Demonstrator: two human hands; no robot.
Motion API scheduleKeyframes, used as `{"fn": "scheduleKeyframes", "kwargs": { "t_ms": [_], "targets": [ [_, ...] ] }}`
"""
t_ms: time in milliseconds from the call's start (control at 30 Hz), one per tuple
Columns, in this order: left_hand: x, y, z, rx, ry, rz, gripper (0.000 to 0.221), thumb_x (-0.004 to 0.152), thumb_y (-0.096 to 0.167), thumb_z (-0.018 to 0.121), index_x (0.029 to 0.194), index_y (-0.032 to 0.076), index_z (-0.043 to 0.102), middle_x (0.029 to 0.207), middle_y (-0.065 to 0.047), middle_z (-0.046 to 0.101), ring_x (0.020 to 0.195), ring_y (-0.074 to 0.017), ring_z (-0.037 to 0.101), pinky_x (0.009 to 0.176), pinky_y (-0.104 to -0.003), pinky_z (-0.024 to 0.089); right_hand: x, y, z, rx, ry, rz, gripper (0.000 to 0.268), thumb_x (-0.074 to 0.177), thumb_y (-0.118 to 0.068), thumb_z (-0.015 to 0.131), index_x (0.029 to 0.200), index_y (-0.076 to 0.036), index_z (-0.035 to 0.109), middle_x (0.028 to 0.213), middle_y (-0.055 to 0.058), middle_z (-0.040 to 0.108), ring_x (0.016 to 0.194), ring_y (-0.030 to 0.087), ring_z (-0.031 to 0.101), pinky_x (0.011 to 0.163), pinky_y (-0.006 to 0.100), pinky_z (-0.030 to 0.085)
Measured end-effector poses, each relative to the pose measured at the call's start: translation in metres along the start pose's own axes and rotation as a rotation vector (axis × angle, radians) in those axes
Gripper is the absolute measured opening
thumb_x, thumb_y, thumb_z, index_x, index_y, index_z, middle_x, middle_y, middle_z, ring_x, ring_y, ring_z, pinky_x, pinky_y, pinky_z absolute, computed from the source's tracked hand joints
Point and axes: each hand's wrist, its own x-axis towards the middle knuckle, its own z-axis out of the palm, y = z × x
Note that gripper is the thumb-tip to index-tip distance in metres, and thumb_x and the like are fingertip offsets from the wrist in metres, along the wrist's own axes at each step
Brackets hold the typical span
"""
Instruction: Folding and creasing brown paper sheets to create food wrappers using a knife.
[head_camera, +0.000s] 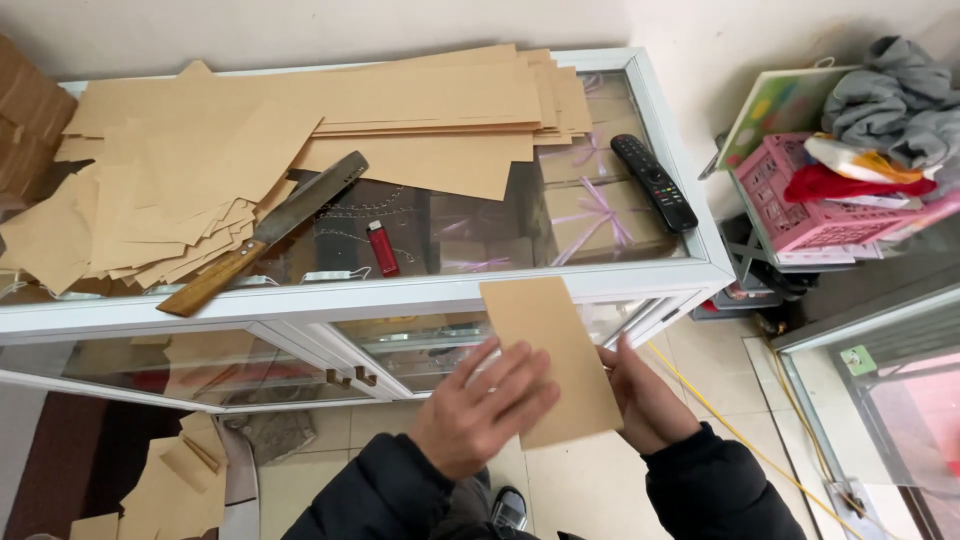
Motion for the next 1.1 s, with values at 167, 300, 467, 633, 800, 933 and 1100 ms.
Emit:
{"fn": "scheduleKeyframes", "kwargs": {
  "t_ms": [167,300,467,633,800,933,1100],
  "targets": [
    [-0.022,-0.006,-0.019,0.116,-0.040,0.023,0.031,0.120,0.010,0.066,0.151,0.009,0.069,0.158,-0.018,0.069,0.147,-0.0353,0.068,0.128,-0.056,0.050,-0.003,-0.007,0.032,-0.352,0.191,-0.196,0.047,0.102,-0.026,0.074,0.138,0.003,0.083,0.128,0.012,0.086,0.107,0.022,0.075,0.093,0.037,0.059],
    [-0.050,-0.031,-0.017,-0.019,0.052,-0.607,0.064,0.113,0.002,0.052,0.176,0.005,0.039,0.180,-0.016,0.048,0.171,-0.0406,0.042,0.141,-0.054,0.039,-0.009,-0.023,0.069,-0.479,0.228,-0.282,0.045,0.099,-0.020,0.076,0.133,0.009,0.087,0.127,0.015,0.089,0.112,0.024,0.078,0.100,0.040,0.063],
    [-0.020,-0.075,-0.050,-0.877,0.428,-1.247,0.057,0.107,0.020,0.072,0.160,0.006,0.058,0.132,-0.009,0.076,0.122,-0.0183,0.071,0.102,-0.035,0.061,0.013,-0.018,0.105,-0.560,0.097,-0.274,0.043,0.100,-0.021,0.075,0.129,0.007,0.090,0.122,0.014,0.092,0.109,0.024,0.081,0.095,0.040,0.064],
    [-0.026,-0.104,-0.072,-0.950,0.303,-1.398,0.023,0.099,0.028,0.086,0.102,0.005,0.083,0.088,0.000,0.079,0.080,-0.0097,0.068,0.072,-0.026,0.056,0.042,-0.003,0.140,-0.563,0.062,-0.237,0.042,0.099,-0.020,0.077,0.127,0.009,0.091,0.119,0.014,0.091,0.107,0.024,0.079,0.092,0.039,0.062],
    [-0.042,-0.130,-0.087,-1.047,0.342,-1.324,0.021,0.103,0.024,0.085,0.093,0.006,0.083,0.079,0.002,0.073,0.074,-0.0087,0.060,0.067,-0.025,0.049,0.066,0.008,0.158,-0.529,0.038,-0.117,0.051,0.089,-0.024,0.084,0.129,0.007,0.085,0.122,0.018,0.091,0.107,0.030,0.083,0.092,0.045,0.064],
    [-0.056,-0.151,-0.097,-1.028,0.322,-1.348,0.023,0.102,0.028,0.085,0.095,0.006,0.086,0.074,0.004,0.067,0.069,-0.0071,0.053,0.063,-0.024,0.044,0.075,0.012,0.202,-0.543,0.112,0.063,0.049,0.084,-0.021,0.088,0.122,0.011,0.087,0.118,0.021,0.091,0.107,0.035,0.085,0.094,0.053,0.071],
    [-0.074,-0.179,-0.107,-0.862,0.207,-1.489,0.032,0.099,0.037,0.084,0.093,0.006,0.086,0.072,0.000,0.071,0.066,-0.0115,0.063,0.062,-0.029,0.058,0.095,0.024,0.213,-0.559,0.148,0.101,0.038,0.086,-0.015,0.089,0.107,0.017,0.091,0.108,0.026,0.095,0.094,0.035,0.087,0.083,0.047,0.071]
  ]
}}
